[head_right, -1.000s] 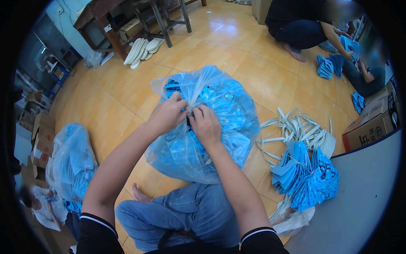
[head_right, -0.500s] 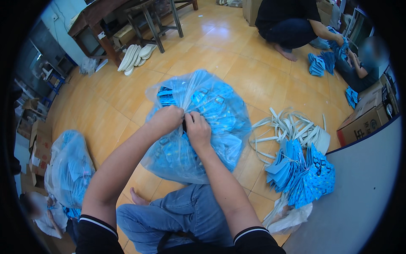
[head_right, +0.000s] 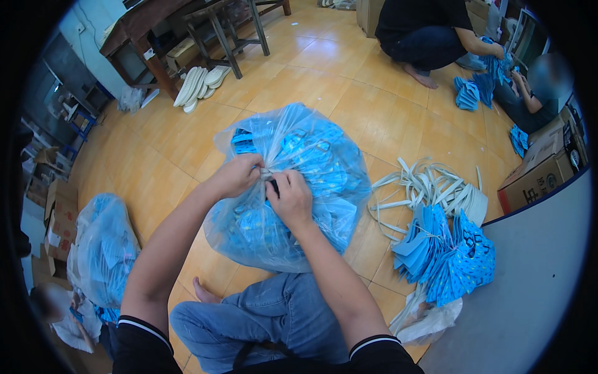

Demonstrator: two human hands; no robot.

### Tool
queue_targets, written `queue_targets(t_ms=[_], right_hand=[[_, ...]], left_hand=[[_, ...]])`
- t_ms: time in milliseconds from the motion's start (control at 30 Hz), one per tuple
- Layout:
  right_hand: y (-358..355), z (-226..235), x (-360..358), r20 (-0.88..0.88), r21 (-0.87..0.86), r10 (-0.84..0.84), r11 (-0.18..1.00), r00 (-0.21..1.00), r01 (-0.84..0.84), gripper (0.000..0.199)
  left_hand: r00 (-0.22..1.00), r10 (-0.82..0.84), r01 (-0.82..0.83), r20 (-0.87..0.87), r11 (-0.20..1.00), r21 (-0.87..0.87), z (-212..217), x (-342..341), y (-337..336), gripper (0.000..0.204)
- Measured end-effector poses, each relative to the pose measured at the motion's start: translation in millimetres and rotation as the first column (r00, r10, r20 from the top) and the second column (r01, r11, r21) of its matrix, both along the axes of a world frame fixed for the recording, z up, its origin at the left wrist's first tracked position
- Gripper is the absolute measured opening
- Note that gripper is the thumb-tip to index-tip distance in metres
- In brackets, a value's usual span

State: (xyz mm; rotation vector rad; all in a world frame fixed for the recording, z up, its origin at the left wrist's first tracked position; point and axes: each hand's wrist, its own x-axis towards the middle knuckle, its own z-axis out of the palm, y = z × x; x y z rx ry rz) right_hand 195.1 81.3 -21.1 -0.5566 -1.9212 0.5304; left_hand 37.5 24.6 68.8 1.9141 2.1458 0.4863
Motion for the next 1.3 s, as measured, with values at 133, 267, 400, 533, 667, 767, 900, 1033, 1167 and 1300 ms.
queue_targets(t_ms=[133,267,400,533,667,767,900,1033,1167,1300], right_hand=[[-7,7,-1,0.105,-0.051,-0.008,0.999,0.994,0.013,0.022],[-6,11,-5,0.143,-0.063,-0.037,0.997,0.989,0.046,0.021],[-8,14,-3,-0.026,-0.549,0.156,0.823,0.987,-0.145,0.018],[-2,18,2,-0.489,-0.865,0.127,0.058,0.863,-0.499,0.013],[9,22,5,-0.763,-0.453,-0.212,-0.498,0.611,-0.739,0.011],[5,27,6,-0.745,-0.596,-0.122,-0.321,0.656,-0.736,0.015],[0,38,8,-0.550,-0.808,0.047,0.224,0.834,-0.545,0.021],[15,49,13,-0.486,-0.871,0.145,0.003,0.862,-0.492,0.027],[30,58,23,-0.595,-0.798,0.171,-0.246,0.785,-0.551,0.029],[34,67,25,-0.605,-0.779,0.242,-0.376,0.758,-0.502,0.030]], left_hand=[[0.999,0.007,-0.002,0.043,0.994,-0.109,11,-3,7,0.019],[0.999,-0.002,0.005,0.032,0.996,-0.092,18,0,6,0.020],[0.998,0.008,-0.003,0.068,0.998,-0.067,20,3,2,0.018],[0.994,-0.035,0.039,0.101,0.998,-0.040,23,4,-2,0.021],[0.979,-0.091,0.103,0.180,0.993,-0.059,26,4,-5,0.026],[0.982,-0.040,0.052,0.185,0.997,-0.063,25,8,-5,0.028],[0.982,0.001,-0.010,0.190,0.999,0.045,23,13,-12,0.025],[0.989,0.015,-0.039,0.150,0.987,0.156,20,19,-21,0.024],[0.983,0.014,-0.061,0.183,0.966,0.252,16,21,-22,0.024],[0.980,0.017,-0.074,0.199,0.956,0.282,11,21,-22,0.023]])
